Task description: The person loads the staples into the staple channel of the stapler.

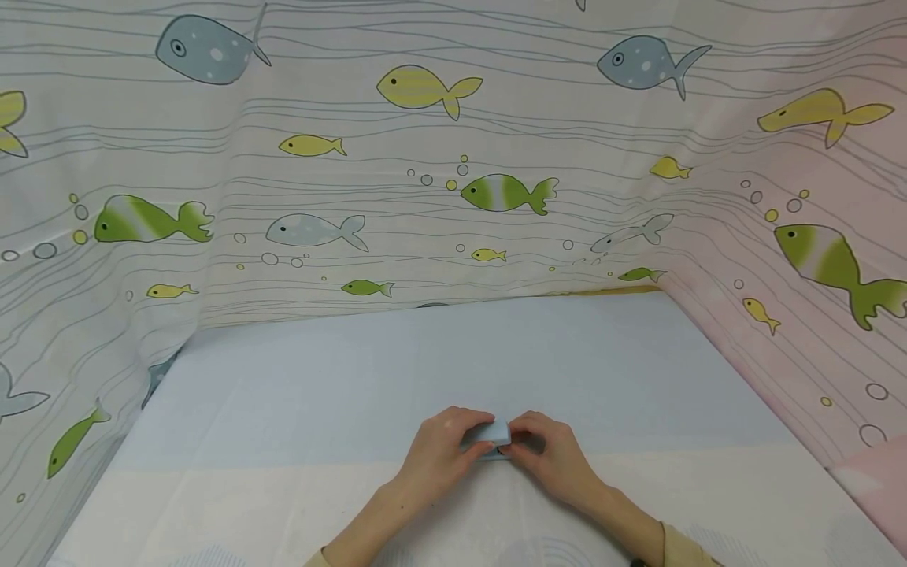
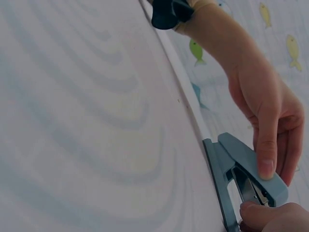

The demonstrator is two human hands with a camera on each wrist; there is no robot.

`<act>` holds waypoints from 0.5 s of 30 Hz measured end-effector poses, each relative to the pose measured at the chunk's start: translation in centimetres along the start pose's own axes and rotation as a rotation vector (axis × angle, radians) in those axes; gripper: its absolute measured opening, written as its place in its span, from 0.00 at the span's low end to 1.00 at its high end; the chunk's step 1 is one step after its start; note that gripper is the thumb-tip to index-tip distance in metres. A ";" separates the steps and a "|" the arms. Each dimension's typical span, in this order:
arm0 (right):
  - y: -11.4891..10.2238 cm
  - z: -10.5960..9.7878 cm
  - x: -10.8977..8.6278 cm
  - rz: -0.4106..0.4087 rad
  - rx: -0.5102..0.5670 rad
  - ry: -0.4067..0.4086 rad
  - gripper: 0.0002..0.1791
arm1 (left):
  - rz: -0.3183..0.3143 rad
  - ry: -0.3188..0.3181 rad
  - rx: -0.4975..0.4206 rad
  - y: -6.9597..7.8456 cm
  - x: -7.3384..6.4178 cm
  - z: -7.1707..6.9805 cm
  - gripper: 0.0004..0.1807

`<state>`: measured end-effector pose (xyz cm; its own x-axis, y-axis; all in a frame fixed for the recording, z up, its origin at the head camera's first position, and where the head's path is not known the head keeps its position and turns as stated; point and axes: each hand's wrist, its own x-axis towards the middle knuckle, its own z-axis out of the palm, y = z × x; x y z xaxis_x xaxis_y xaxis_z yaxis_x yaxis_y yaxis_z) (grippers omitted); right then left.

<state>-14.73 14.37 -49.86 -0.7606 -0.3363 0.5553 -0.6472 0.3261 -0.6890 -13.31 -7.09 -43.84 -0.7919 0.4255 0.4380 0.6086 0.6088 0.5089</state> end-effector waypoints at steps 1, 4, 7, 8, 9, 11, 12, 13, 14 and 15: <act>-0.1 -0.1 0.0 -0.002 0.002 -0.002 0.14 | -0.001 0.001 -0.001 0.0 0.0 0.0 0.18; -0.2 -0.2 0.1 -0.002 0.013 -0.009 0.13 | -0.004 -0.005 -0.004 0.0 0.0 -0.1 0.18; -0.2 -0.3 0.1 -0.007 0.024 -0.013 0.12 | -0.027 -0.026 -0.024 0.0 0.0 -0.2 0.18; -0.2 -0.3 0.1 -0.005 0.026 -0.014 0.12 | -0.036 -0.033 -0.033 0.0 0.0 -0.2 0.18; -0.1 -0.3 0.1 -0.002 0.030 -0.017 0.11 | -0.047 -0.040 -0.046 0.0 -0.1 -0.3 0.18; -0.1 -0.3 0.1 -0.004 0.029 -0.017 0.11 | -0.065 -0.044 -0.069 -0.2 -0.2 -0.4 0.18; -0.2 -0.3 0.1 0.004 0.032 -0.020 0.11 | -0.073 -0.044 -0.078 -0.3 -0.3 -0.4 0.18; -0.2 -0.3 0.1 0.007 0.030 -0.021 0.11 | -0.081 -0.045 -0.086 -0.5 -0.3 -0.5 0.18; -0.2 -0.3 0.0 0.010 0.029 -0.022 0.11 | -0.087 -0.045 -0.099 -0.6 -0.4 -0.6 0.18; -0.3 -0.3 0.0 0.014 0.030 -0.024 0.11 | -0.095 -0.046 -0.110 -0.8 -0.5 -0.7 0.18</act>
<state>-14.59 14.55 -49.52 -0.7681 -0.3526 0.5345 -0.6343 0.3044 -0.7106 -13.35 -8.28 -43.96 -0.8464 0.4009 0.3507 0.5303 0.5722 0.6256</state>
